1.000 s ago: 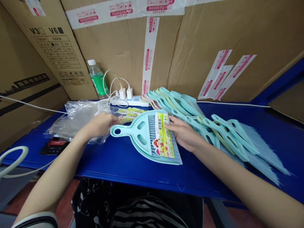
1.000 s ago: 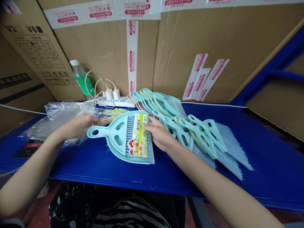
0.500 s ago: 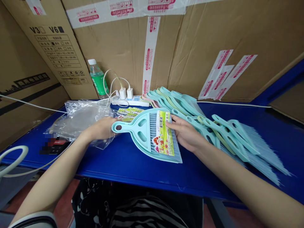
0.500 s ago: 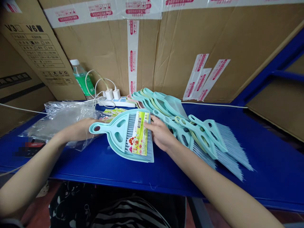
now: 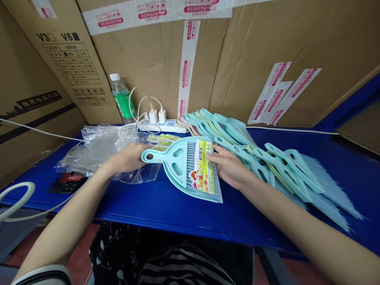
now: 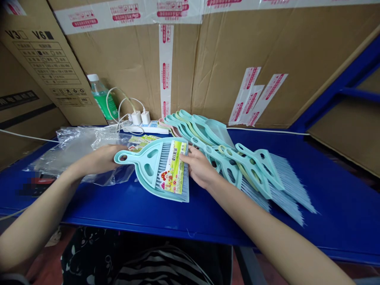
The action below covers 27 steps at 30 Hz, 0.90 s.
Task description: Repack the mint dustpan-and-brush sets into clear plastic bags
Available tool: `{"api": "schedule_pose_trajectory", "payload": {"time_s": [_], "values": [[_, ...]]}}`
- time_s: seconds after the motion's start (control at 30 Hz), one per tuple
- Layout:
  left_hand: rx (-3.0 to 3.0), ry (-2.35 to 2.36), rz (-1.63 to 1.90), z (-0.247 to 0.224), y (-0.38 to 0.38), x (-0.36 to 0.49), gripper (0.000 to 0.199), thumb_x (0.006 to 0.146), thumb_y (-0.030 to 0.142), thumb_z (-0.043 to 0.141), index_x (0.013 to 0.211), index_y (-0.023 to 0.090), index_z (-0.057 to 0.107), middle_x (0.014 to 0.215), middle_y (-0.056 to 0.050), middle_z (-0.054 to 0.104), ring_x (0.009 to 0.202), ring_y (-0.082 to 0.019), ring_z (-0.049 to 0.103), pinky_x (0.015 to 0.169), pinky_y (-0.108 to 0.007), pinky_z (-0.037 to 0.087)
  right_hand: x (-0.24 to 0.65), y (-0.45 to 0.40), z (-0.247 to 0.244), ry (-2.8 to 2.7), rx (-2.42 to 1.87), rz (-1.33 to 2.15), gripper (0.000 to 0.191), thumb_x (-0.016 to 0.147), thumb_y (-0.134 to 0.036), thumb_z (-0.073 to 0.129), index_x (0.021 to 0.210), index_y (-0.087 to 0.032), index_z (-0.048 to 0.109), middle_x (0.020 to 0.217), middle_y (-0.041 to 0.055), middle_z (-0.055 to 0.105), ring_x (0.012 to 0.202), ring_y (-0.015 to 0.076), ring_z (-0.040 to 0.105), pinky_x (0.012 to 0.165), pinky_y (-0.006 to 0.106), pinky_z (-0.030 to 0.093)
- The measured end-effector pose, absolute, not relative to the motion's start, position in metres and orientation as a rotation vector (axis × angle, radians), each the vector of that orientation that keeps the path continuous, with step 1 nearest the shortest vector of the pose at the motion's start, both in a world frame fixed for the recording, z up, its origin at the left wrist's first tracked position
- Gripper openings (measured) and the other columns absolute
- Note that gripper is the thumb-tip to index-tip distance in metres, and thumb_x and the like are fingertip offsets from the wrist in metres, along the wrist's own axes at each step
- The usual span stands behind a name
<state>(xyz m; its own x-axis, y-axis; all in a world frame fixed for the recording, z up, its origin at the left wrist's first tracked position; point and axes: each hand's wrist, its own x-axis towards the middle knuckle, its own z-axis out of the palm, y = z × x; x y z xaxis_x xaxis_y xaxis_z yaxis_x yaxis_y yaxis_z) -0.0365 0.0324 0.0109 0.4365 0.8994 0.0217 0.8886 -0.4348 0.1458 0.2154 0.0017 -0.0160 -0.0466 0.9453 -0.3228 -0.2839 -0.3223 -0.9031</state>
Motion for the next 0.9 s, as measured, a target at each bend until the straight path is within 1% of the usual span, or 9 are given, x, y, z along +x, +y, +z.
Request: {"api": "schedule_pose_trajectory", "payload": {"time_s": [0.1,0.17,0.3,0.43,0.53,0.7,0.8,0.9], "values": [[2.575,1.663,0.074,0.011,0.035,-0.039,0.019,0.075,0.014,0.051,0.086,0.019,0.065,0.078,-0.003,0.069,0.067,-0.017,0.061,0.063,-0.025,0.044,0.216,0.004,-0.022,-0.815,-1.208,1.58,0.021,0.084,-0.004,0.052,0.093,-0.021,0.056,0.087,0.0028,0.075,0.088,0.0199,0.072,0.09,0.04,0.055],[2.574,1.701,0.107,0.009,0.037,-0.04,0.021,0.075,0.013,0.05,0.089,0.018,0.065,0.074,-0.002,0.067,0.062,-0.015,0.058,0.063,-0.024,0.043,0.218,0.006,-0.028,-0.846,-1.165,1.592,0.023,0.08,-0.003,0.056,0.094,-0.022,0.056,0.093,0.0041,0.075,0.092,0.0217,0.071,0.089,0.042,0.056],[2.602,1.668,0.224,0.007,0.04,-0.044,0.022,0.075,0.01,0.048,0.085,0.019,0.064,0.072,0.0,0.064,0.058,-0.013,0.055,0.061,-0.023,0.042,0.224,0.011,-0.039,-0.92,-1.091,1.588,0.023,0.077,-0.006,0.059,0.093,-0.022,0.056,0.101,0.0054,0.074,0.098,0.0236,0.07,0.089,0.043,0.056],[2.622,1.692,0.354,0.006,0.041,-0.046,0.025,0.072,0.007,0.044,0.083,0.019,0.064,0.075,0.0,0.063,0.054,-0.011,0.051,0.061,-0.023,0.043,0.225,0.012,-0.04,-0.91,-1.104,1.578,0.02,0.08,-0.006,0.057,0.092,-0.022,0.055,0.099,0.0046,0.074,0.098,0.0227,0.07,0.09,0.043,0.056],[2.631,1.675,0.414,0.004,0.041,-0.045,0.024,0.073,0.009,0.044,0.083,0.018,0.064,0.077,-0.001,0.062,0.055,-0.011,0.052,0.059,-0.023,0.042,0.223,0.011,-0.039,-0.908,-1.077,1.583,0.023,0.077,-0.004,0.059,0.091,-0.022,0.055,0.097,0.0039,0.075,0.098,0.0224,0.07,0.091,0.042,0.056],[2.565,1.623,0.367,0.002,0.039,-0.039,0.02,0.075,0.013,0.045,0.083,0.018,0.061,0.068,0.001,0.057,0.054,-0.011,0.051,0.056,-0.023,0.04,0.22,0.011,-0.04,-0.883,-1.077,1.59,0.026,0.075,0.0,0.058,0.088,-0.023,0.054,0.09,0.0014,0.075,0.097,0.0219,0.07,0.094,0.044,0.054],[2.501,1.579,0.398,0.004,0.036,-0.037,0.019,0.077,0.015,0.042,0.087,0.018,0.059,0.058,0.005,0.051,0.05,-0.011,0.048,0.055,-0.023,0.038,0.22,0.012,-0.041,-0.902,-1.066,1.588,0.025,0.075,-0.001,0.059,0.087,-0.023,0.055,0.092,0.0023,0.075,0.098,0.0227,0.07,0.095,0.045,0.053],[2.44,1.411,0.469,0.005,0.032,-0.036,0.017,0.081,0.019,0.04,0.089,0.019,0.055,0.055,0.007,0.047,0.049,-0.01,0.049,0.055,-0.022,0.039,0.22,0.011,-0.04,-0.902,-1.057,1.589,0.023,0.076,-0.003,0.058,0.087,-0.022,0.056,0.093,0.0032,0.075,0.1,0.0231,0.069,0.096,0.046,0.052]]}}
